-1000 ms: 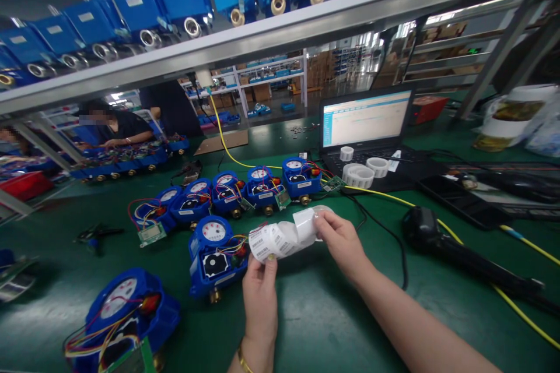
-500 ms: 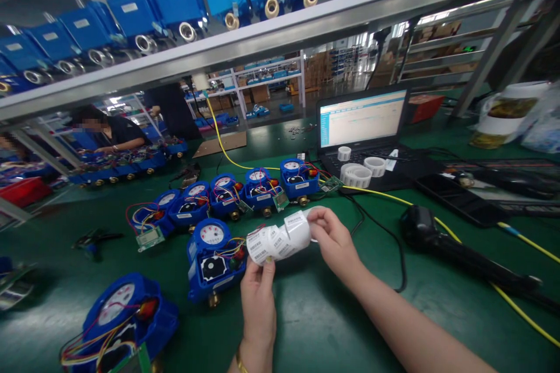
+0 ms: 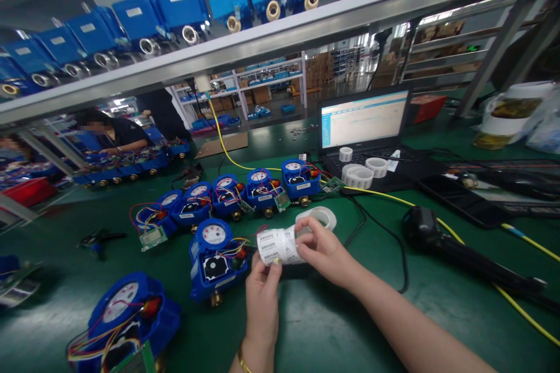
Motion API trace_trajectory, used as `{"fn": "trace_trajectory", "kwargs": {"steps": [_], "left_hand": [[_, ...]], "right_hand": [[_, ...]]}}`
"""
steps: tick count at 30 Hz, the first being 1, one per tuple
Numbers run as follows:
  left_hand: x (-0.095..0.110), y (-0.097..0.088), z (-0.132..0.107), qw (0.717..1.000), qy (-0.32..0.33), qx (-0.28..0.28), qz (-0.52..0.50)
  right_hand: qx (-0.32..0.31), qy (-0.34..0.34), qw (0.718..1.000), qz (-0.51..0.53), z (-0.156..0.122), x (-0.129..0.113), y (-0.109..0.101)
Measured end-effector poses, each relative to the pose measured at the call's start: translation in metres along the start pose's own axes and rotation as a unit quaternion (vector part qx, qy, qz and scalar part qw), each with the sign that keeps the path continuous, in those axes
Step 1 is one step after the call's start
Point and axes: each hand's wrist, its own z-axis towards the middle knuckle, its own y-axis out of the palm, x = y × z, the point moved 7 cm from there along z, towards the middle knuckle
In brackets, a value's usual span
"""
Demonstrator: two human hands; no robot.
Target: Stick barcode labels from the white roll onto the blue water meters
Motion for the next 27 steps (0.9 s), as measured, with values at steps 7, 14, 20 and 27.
{"fn": "trace_trajectory", "kwargs": {"steps": [7,14,20,27], "left_hand": [[-0.001,0.0,0.0,1.0,-0.003,0.006,-0.007],[0.001,0.002,-0.001,1.0,-0.003,-0.005,-0.005],[-0.004,-0.003,0.001,1.0,-0.011,0.017,-0.022],[-0.007,-0.001,0.001,0.997,-0.039,0.027,-0.054]], "right_hand": [[-0.022,-0.02,0.999,-0.013,0.001,-0.002,0.002],[0.033,0.015,0.999,0.031,0.003,0.011,-0.002],[0.055,0.012,0.998,0.041,0.004,0.008,-0.008],[0.145,-0.029,0.989,0.023,0.003,0.002,-0.026]]}}
